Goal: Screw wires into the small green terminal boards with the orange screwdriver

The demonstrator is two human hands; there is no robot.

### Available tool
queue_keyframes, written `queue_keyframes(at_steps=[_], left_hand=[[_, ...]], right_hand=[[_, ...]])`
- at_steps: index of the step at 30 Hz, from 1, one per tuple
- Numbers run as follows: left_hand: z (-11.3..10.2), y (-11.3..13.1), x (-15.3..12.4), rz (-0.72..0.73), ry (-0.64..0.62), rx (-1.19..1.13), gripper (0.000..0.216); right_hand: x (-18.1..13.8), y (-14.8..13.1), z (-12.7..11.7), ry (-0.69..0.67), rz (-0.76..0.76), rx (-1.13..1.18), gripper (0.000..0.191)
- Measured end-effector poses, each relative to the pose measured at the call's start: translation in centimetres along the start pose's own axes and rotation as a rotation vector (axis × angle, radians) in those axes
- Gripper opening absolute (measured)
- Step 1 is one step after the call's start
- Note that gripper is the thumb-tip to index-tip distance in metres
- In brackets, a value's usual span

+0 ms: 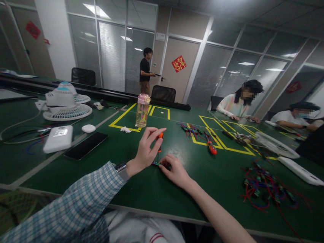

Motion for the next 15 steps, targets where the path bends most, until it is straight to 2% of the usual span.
queue_keyframes(at_steps=[5, 11, 15], left_hand=[[0.26, -0.2, 0.04, -0.01, -0.041, -0.08, 0.036], [0.0, -0.15, 0.13, -0.014, 0.032, 0.0, 0.021], [0.11, -0.18, -0.03, -0.009, -0.016, -0.029, 0.03]], right_hand=[[0.01, 0.11, 0.13, 0.001, -0.015, -0.001, 0.006], [0.05, 0.15, 0.04, -0.002, 0.0, -0.009, 0.006], [0.07, 0.17, 0.0, -0.001, -0.003, -0.002, 0.007]])
Point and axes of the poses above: each hand's wrist, its own x-axis towards the middle knuckle, its own z-axis out of the palm, y = z × x, the point moved 3 cm from there along x, towards the middle knuckle, and after that the axes turned 8 degrees about z, right-handed, at the moved point
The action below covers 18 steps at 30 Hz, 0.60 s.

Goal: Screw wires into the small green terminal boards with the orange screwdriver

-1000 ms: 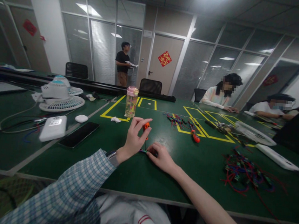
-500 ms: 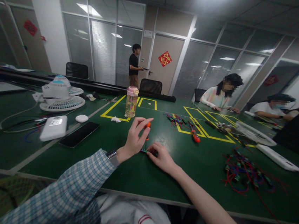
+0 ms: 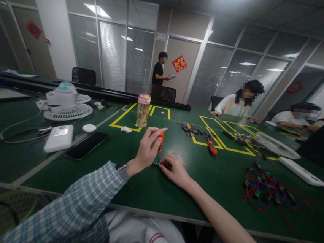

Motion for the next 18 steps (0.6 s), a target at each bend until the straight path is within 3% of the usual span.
queue_keyframes(at_steps=[4, 10, 18], left_hand=[[0.07, 0.03, 0.09, 0.008, -0.001, -0.022, 0.035], [-0.37, 0.17, 0.33, 0.017, 0.093, 0.096, 0.019], [-0.1, -0.12, 0.21, -0.002, 0.03, -0.009, 0.035]], right_hand=[[-0.03, -0.1, -0.02, 0.001, -0.003, 0.006, 0.007], [-0.03, -0.14, -0.02, 0.005, -0.008, -0.004, 0.006], [-0.06, -0.03, -0.03, -0.002, -0.014, 0.002, 0.007]])
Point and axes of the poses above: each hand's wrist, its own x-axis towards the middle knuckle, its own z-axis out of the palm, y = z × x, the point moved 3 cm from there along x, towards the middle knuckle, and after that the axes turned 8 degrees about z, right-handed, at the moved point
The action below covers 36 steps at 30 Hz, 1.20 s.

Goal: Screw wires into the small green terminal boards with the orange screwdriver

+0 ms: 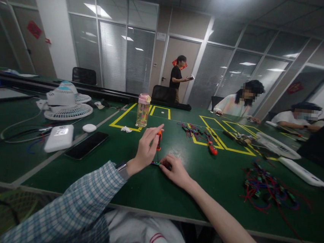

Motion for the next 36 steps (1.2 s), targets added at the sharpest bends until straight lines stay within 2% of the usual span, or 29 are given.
queue_keyframes(at_steps=[8, 16, 21, 25, 30, 36], left_hand=[[-0.23, 0.19, 0.13, 0.007, 0.079, 0.101, 0.021], [0.06, 0.01, -0.06, -0.015, -0.015, -0.013, 0.035], [-0.25, 0.03, -0.02, -0.004, 0.084, 0.123, 0.021], [-0.51, 0.14, 0.04, -0.005, 0.123, 0.174, 0.018], [-0.41, 0.15, 0.03, 0.021, 0.1, 0.11, 0.021], [-0.05, 0.22, -0.17, 0.075, 0.01, -0.009, 0.03]], right_hand=[[0.0, -0.03, 0.06, 0.005, 0.005, -0.002, 0.007], [0.0, 0.07, 0.12, 0.003, 0.002, 0.01, 0.006], [0.02, 0.06, 0.1, 0.001, 0.007, 0.005, 0.006], [0.01, -0.06, 0.02, -0.003, 0.008, 0.006, 0.007], [-0.03, -0.2, -0.07, 0.0, 0.008, 0.002, 0.007], [-0.03, -0.21, -0.02, -0.005, 0.001, 0.001, 0.006]])
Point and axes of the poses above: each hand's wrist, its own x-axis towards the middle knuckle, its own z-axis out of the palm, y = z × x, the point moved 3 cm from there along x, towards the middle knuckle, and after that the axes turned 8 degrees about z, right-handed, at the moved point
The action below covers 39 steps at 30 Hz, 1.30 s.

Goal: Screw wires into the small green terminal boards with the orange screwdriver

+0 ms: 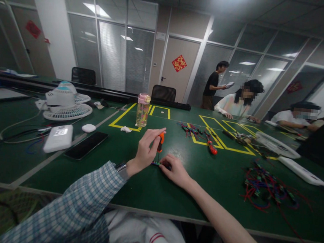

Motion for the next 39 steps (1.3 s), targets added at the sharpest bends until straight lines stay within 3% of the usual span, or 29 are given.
queue_keyframes(at_steps=[7, 14, 20, 28, 35, 39], left_hand=[[-0.22, -0.18, 0.15, -0.062, 0.066, 0.091, 0.022], [0.23, -0.33, -0.11, -0.124, -0.017, -0.055, 0.029], [-0.12, -0.08, 0.1, -0.07, 0.038, 0.071, 0.021], [0.09, -0.26, -0.04, -0.091, -0.008, -0.025, 0.027], [-0.09, -0.11, 0.14, -0.065, 0.064, 0.066, 0.018], [0.04, -0.07, 0.08, -0.087, 0.032, -0.021, 0.026]], right_hand=[[0.0, 0.19, 0.03, 0.006, 0.005, -0.006, 0.007], [-0.01, 0.05, 0.0, 0.004, 0.007, 0.002, 0.006], [-0.01, 0.13, 0.02, 0.008, 0.008, -0.002, 0.006], [0.0, -0.07, 0.01, -0.003, 0.008, 0.007, 0.008], [0.0, -0.15, -0.09, 0.0, 0.016, 0.014, 0.008], [0.01, -0.17, -0.1, 0.003, 0.009, 0.014, 0.008]])
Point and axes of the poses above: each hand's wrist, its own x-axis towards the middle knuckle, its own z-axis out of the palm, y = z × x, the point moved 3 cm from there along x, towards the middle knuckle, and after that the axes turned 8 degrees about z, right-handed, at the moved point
